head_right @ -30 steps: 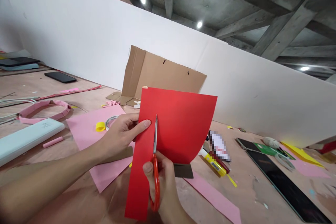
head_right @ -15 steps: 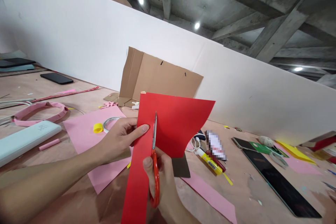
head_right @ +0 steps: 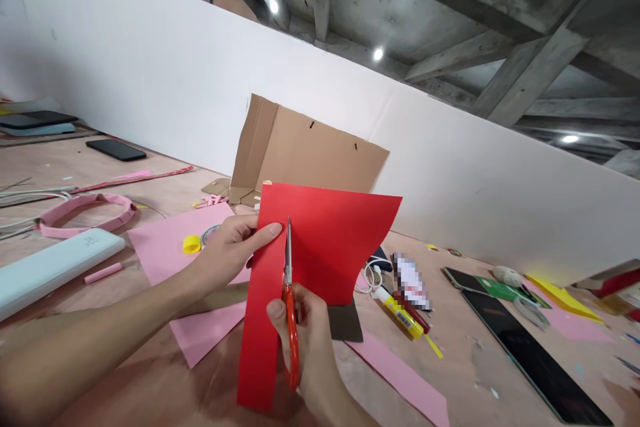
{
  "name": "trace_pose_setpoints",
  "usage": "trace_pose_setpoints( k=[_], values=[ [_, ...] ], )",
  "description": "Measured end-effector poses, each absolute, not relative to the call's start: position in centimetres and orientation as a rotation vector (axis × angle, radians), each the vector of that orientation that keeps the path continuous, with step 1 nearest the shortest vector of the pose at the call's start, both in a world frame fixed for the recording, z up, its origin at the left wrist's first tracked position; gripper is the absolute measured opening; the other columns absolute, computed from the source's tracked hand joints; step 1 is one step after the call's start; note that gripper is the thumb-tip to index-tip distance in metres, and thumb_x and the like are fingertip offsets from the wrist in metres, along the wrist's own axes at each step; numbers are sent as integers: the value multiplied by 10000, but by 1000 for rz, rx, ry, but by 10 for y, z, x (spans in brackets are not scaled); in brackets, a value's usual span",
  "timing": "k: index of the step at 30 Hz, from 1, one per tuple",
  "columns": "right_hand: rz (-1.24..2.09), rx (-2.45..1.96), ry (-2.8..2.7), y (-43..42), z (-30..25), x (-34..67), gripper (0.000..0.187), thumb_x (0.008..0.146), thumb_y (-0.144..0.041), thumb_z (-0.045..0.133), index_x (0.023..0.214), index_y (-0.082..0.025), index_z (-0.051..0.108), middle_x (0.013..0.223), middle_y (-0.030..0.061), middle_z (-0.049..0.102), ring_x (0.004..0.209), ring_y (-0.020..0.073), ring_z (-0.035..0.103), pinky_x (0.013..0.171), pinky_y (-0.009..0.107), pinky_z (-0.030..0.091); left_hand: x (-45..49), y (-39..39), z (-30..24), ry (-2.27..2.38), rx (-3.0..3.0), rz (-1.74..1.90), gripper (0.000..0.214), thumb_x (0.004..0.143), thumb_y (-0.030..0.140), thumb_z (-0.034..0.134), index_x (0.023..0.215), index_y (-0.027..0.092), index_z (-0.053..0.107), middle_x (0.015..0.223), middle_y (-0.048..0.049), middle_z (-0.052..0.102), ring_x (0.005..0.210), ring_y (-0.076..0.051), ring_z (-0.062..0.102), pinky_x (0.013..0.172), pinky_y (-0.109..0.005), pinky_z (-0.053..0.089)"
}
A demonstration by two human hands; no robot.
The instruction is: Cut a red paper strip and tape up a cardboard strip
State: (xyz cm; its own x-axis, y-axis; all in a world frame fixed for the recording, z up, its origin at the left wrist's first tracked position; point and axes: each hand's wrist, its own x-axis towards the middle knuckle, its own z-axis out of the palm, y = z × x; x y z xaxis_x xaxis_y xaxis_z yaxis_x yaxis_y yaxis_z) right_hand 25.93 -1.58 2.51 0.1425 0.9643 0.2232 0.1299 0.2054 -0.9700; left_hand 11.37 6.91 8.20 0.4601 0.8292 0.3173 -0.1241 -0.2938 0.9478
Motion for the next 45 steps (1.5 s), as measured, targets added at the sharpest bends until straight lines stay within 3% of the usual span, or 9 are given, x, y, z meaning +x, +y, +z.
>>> trace_pose_setpoints(
  k=[5,8,15,19,22,27,35,39,45],
  values=[
    [897,-1156,-1270,-18,36,254,626,799,-791,634,637,-226,418,567,-60,336,526,96,268,462,238,297,114,66,82,559,1604,1026,491,980,555,580,682,169,520,639,38,467,556,-81,381,502,-216,275],
    [915,-1134,-1252,-17,40,250,620,790,-792,641,641,-220,452,566,-41,388,527,107,320,463,245,339,115,65,82,538,1598,1039,493,988,533,579,666,170,489,626,49,435,549,-72,358,500,-212,270],
    [939,-1135,-1216,-12,35,247,648,753,-805,666,614,-217,433,547,-43,376,494,93,310,427,233,303,114,68,77,524,1585,1040,484,989,510,590,659,167,503,600,56,420,531,-70,343,478,-211,251],
    [913,-1168,-1160,-16,38,250,592,803,-767,672,718,-195,541,594,-33,435,534,109,369,474,235,344,114,64,77,495,1584,999,432,991,482,593,706,159,577,683,20,536,607,-93,464,535,-212,352],
    [896,-1176,-1142,-15,42,250,577,820,-751,674,740,-187,579,617,-19,480,563,118,407,506,240,374,114,63,78,493,1581,990,422,991,481,592,722,156,607,679,22,544,588,-89,455,510,-209,333],
    [892,-1145,-1178,-10,44,249,628,764,-765,711,613,-207,465,534,-52,370,500,91,310,450,238,328,113,65,74,510,1574,1002,418,988,466,602,703,160,595,643,39,504,550,-79,400,479,-208,286],
    [841,-1174,-1215,-4,44,255,629,785,-720,734,603,-217,404,541,-55,382,504,90,348,464,226,352,116,65,69,493,1538,956,431,977,508,594,731,155,619,689,5,549,616,-115,485,540,-232,365],
    [833,-1182,-1188,-1,42,255,576,841,-727,669,657,-215,480,552,-37,470,480,104,440,445,224,377,116,66,68,486,1513,945,421,967,489,620,702,163,601,667,14,547,590,-106,490,521,-219,365],
    [888,-1241,-1192,8,41,261,629,866,-784,581,604,-229,442,444,-51,437,367,105,434,395,239,329,118,62,66,406,1484,856,373,991,508,562,859,177,673,759,-61,739,629,-219,706,574,-321,543]
  ],
)
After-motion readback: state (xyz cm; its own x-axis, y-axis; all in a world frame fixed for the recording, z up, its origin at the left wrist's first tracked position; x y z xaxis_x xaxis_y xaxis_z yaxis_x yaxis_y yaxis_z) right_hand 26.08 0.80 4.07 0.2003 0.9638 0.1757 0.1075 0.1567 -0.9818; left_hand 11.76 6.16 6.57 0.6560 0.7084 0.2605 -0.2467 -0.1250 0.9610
